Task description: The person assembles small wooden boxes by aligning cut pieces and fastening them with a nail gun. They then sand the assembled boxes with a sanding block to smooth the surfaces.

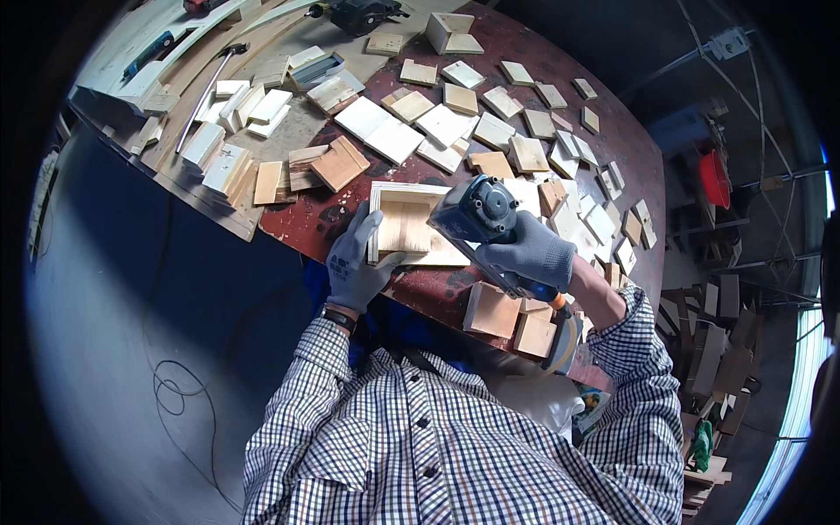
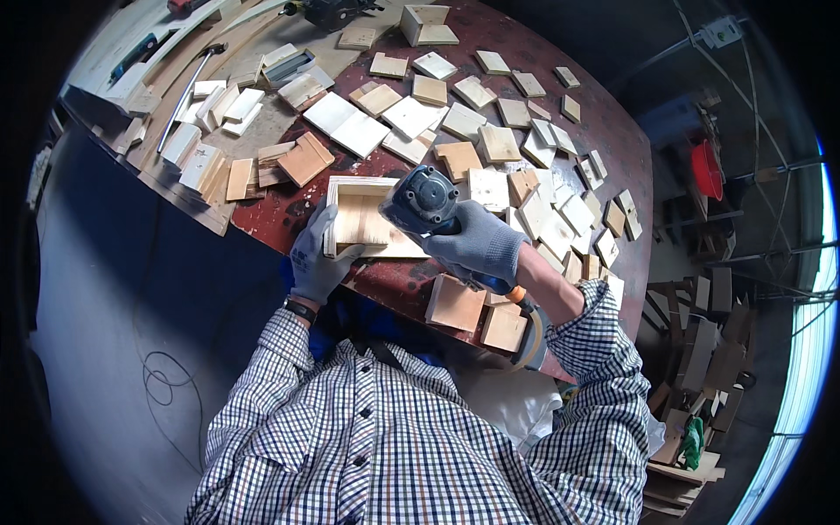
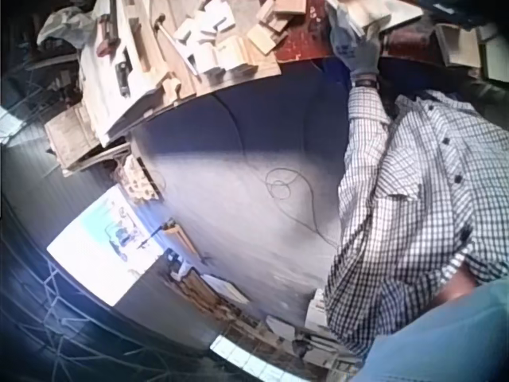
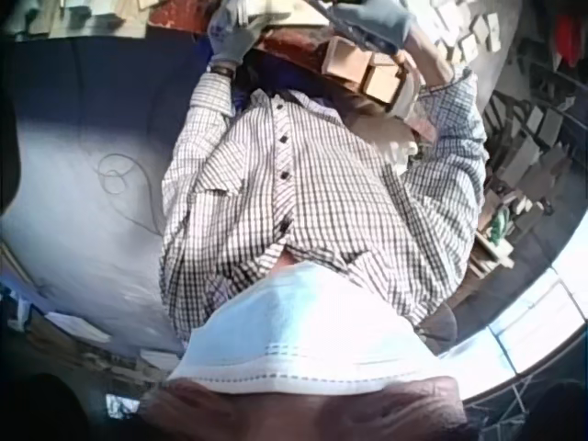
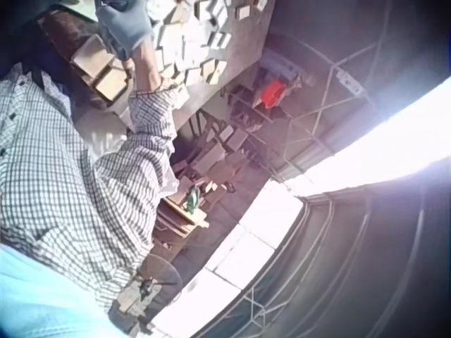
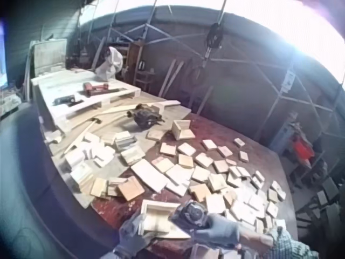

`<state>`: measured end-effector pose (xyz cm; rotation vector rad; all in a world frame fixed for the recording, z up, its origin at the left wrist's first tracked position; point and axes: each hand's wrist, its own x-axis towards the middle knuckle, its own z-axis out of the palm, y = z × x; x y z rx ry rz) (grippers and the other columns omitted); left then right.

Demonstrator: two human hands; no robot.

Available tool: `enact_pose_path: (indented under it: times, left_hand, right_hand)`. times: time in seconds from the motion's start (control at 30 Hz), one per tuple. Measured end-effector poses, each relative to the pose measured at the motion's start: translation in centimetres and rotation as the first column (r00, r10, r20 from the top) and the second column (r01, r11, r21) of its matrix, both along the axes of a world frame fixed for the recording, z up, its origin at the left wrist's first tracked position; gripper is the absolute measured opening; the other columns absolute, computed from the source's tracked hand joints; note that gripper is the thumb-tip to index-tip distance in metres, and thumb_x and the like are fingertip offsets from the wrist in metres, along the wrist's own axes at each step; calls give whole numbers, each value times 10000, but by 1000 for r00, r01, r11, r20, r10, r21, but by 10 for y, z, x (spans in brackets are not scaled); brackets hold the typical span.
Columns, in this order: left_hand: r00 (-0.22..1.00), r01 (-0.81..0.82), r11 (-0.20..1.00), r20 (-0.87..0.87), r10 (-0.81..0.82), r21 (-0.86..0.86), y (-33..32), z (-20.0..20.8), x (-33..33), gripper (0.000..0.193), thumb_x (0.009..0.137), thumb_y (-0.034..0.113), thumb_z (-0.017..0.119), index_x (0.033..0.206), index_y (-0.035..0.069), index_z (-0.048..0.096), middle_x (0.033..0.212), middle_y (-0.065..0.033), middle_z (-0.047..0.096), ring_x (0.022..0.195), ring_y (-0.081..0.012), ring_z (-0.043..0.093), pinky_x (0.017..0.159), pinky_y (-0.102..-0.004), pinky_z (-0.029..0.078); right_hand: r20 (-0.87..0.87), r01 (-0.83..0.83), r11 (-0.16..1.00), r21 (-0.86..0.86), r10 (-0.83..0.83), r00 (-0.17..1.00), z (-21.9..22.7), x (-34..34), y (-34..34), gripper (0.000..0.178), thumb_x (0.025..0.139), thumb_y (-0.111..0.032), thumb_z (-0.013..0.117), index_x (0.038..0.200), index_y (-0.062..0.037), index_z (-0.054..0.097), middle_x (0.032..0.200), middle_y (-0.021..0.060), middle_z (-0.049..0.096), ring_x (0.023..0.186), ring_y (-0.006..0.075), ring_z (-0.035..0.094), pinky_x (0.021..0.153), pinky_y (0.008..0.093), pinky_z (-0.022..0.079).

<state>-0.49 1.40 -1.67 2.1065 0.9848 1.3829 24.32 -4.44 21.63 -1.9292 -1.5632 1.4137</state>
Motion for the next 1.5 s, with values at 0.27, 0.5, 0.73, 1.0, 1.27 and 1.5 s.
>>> enact_pose_path:
  times: [0.27, 0.5, 0.73, 1.0, 1.27, 1.5]
  left_hand:
    - [1000, 5, 1000, 5, -5, 4, 2, -4, -2, 929, 745, 299, 944, 1520, 190, 443, 1543, -235, 559, 1349, -389, 624, 1024, -483, 548]
    - [1000, 13, 1000, 1, -13, -16, 2, -3, -3, 887, 794, 357, 916, 1523, 187, 440, 1550, -246, 550, 1354, -408, 616, 1028, -491, 550]
    - [1000, 9, 1000, -8, -9, -29, 1, -1, -4, 877, 801, 382, 908, 1518, 188, 443, 1542, -253, 554, 1355, -417, 613, 1024, -501, 553]
    - [1000, 4, 1000, -14, -4, -20, 1, -1, -4, 891, 792, 361, 924, 1513, 164, 440, 1502, -232, 582, 1311, -413, 641, 1026, -492, 566]
    - [1000, 6, 1000, -21, -6, -6, 1, -1, -4, 891, 785, 359, 942, 1498, 145, 451, 1460, -208, 612, 1278, -404, 660, 1023, -486, 575]
    - [1000, -8, 1000, -23, 8, -15, 0, -5, -5, 829, 859, 473, 858, 1511, 169, 446, 1514, -251, 576, 1286, -412, 655, 992, -487, 566]
  right_hand:
    - [45, -52, 999, -16, 53, 998, -12, -7, 25, 310, 906, -268, 703, 1062, -3, 742, 796, 69, 729, 685, 136, 676, 690, 322, 575]
    - [94, -48, 995, -87, 56, 994, -17, -6, 37, 341, 893, -298, 720, 1066, -5, 741, 804, 67, 728, 702, 141, 680, 697, 328, 575]
    - [90, -86, 994, -72, 92, 992, -22, -1, 43, 357, 888, -315, 724, 1040, 7, 742, 777, 66, 719, 691, 146, 676, 686, 333, 573]
    - [117, -122, 992, -37, 126, 985, -30, 3, 43, 341, 883, -318, 738, 1023, -8, 762, 778, 64, 722, 685, 150, 669, 695, 336, 572]
    - [106, -87, 988, -127, 101, 989, -29, -1, 43, 309, 891, -291, 746, 1041, -21, 759, 779, 64, 736, 654, 147, 668, 675, 340, 576]
    - [160, -78, 982, -174, 106, 981, -21, -7, 49, 350, 874, -209, 740, 1181, -41, 714, 909, 77, 749, 783, 154, 703, 769, 333, 596]
